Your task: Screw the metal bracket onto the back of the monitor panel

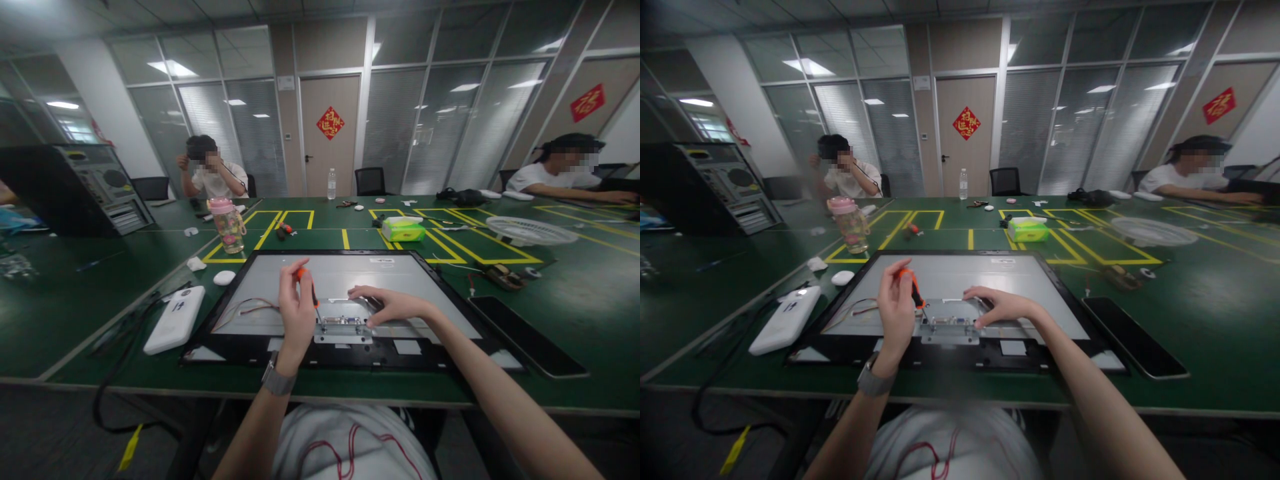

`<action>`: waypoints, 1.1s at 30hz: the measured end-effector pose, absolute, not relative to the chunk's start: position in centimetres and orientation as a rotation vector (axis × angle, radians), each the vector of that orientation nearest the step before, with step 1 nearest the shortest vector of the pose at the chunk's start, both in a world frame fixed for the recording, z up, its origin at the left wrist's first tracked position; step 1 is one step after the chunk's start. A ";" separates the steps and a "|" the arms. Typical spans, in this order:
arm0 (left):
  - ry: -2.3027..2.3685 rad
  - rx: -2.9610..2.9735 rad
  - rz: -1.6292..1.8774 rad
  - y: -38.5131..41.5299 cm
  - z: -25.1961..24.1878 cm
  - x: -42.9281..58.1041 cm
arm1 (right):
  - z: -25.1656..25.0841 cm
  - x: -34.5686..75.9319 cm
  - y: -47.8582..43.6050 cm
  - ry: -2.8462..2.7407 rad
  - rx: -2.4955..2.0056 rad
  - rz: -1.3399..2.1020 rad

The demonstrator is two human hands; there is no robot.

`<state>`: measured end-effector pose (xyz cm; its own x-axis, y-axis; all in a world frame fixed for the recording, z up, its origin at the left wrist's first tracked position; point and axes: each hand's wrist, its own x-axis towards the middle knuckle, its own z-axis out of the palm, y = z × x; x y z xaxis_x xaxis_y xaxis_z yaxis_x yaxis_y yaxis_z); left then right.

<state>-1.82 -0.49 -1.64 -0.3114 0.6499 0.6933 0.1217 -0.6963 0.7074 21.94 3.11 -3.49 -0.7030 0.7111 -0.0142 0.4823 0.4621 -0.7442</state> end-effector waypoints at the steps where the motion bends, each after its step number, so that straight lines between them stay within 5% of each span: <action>1: 0.960 1.543 2.055 -0.5 -1.7 -1.8 | -3.5 22.0 3.1 -2.418 -1.023 1.084; 33: 0.904 1.761 1.966 -0.5 -1.7 -1.8 | -3.8 22.1 3.3 -2.433 -0.993 1.064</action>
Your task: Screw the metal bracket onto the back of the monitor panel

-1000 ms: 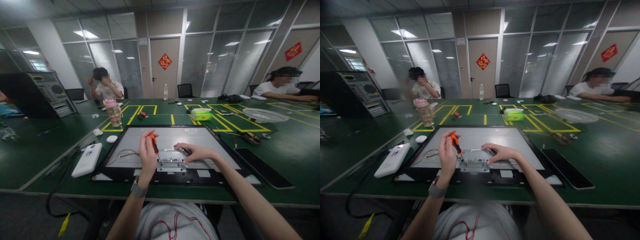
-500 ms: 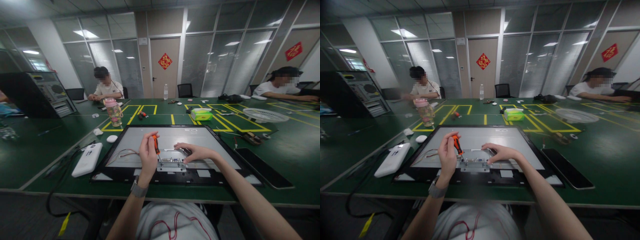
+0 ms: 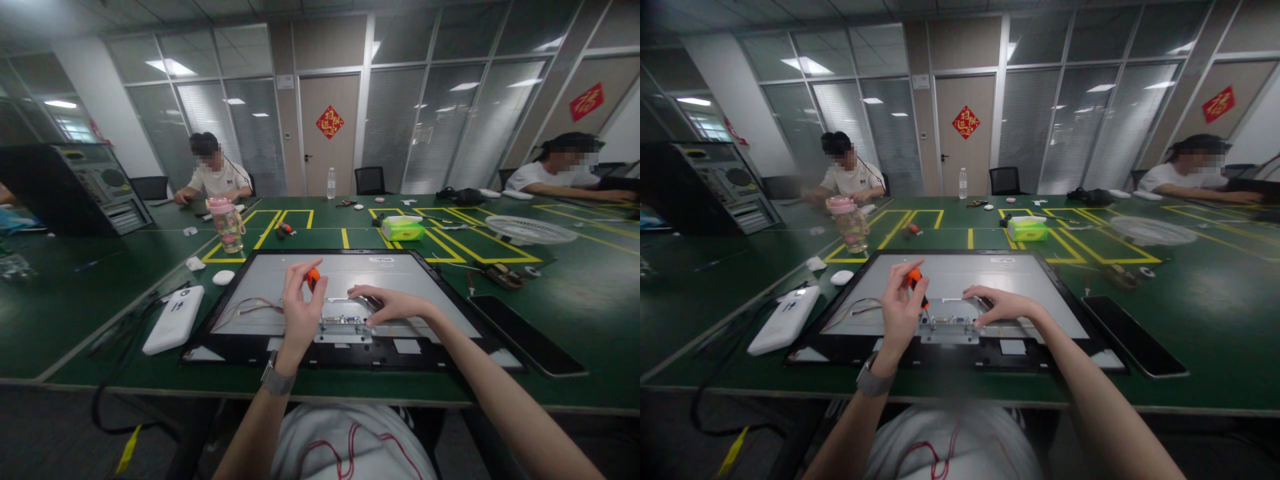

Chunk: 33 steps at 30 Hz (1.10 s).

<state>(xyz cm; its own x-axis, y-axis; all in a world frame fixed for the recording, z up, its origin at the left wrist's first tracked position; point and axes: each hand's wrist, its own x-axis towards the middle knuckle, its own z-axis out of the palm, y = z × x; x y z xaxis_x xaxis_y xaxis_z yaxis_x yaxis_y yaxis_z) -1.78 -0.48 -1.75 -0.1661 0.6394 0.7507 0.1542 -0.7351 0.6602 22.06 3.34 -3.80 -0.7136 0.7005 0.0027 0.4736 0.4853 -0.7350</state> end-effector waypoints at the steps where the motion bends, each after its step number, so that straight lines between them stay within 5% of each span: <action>1: 0.940 1.786 1.990 -0.5 -1.7 -1.8 | -3.8 22.1 3.4 -2.433 -0.990 1.065; 33: 0.820 1.665 1.874 -0.3 -1.9 -1.9 | -3.7 22.0 3.3 -2.431 -0.999 1.065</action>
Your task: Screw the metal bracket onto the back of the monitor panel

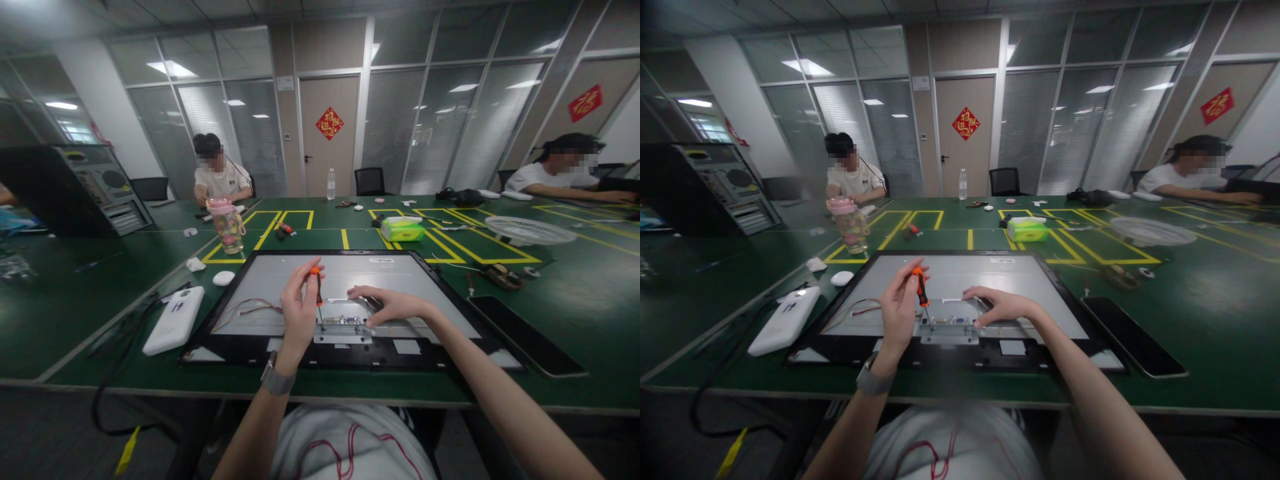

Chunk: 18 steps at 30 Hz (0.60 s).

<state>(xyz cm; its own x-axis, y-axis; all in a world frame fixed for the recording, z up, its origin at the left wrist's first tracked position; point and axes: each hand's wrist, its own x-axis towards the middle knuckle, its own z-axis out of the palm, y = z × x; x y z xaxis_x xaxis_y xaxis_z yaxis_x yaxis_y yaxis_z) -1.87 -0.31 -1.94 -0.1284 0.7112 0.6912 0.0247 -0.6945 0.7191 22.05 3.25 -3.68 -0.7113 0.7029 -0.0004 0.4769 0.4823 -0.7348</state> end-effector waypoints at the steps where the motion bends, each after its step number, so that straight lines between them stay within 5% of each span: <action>1: 0.848 1.703 1.905 -0.3 -1.9 -1.8 | -3.7 22.1 3.3 -2.430 -0.996 1.064; 18: 0.938 1.743 2.001 -0.5 -1.7 -1.8 | -3.6 22.0 3.2 -2.416 -1.011 1.078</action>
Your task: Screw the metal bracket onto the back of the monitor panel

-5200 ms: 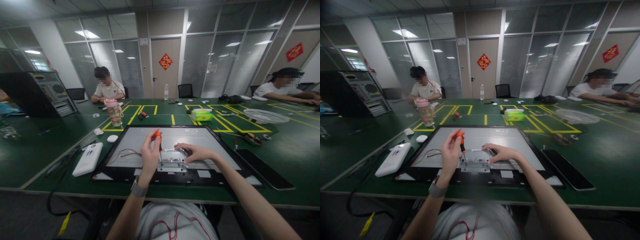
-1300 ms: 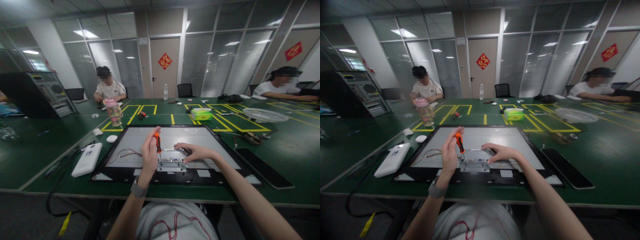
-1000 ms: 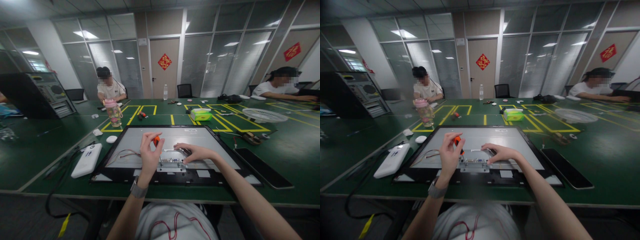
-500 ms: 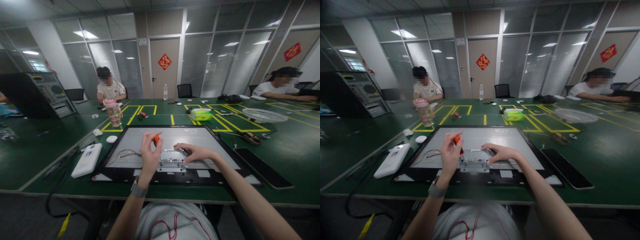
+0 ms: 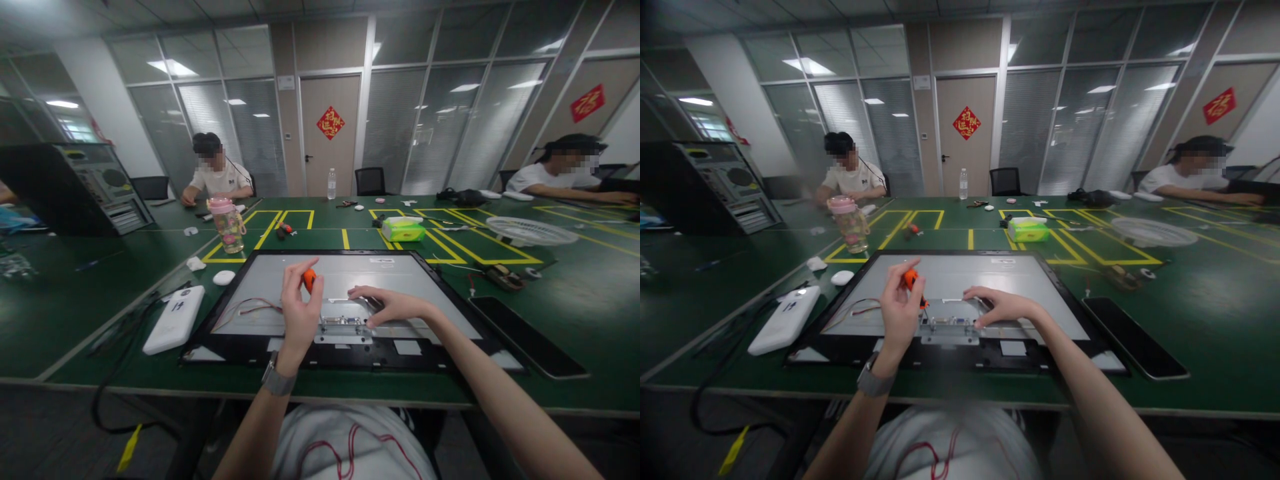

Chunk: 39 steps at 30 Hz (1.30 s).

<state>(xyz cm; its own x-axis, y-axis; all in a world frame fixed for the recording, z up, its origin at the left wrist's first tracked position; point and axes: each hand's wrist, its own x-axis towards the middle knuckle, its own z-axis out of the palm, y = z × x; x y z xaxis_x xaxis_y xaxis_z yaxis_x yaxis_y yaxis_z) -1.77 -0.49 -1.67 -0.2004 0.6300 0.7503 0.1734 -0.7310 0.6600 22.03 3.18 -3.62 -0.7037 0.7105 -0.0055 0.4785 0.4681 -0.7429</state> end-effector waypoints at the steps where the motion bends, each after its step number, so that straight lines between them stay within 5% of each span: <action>1: 0.963 1.767 2.022 -0.5 -1.6 -1.8 | -3.6 22.0 3.2 -2.415 -1.013 1.080; 39: 0.864 1.682 1.933 -0.4 -1.9 -1.7 | -3.4 21.9 3.0 -2.425 -1.033 1.080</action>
<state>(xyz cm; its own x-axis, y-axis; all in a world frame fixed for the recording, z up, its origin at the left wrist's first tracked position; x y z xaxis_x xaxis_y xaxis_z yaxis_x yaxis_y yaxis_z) -1.73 -0.38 -1.91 -0.1685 0.6814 0.7123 0.0760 -0.7115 0.6986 21.94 3.02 -3.39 -0.7001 0.7136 -0.0231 0.4947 0.4615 -0.7364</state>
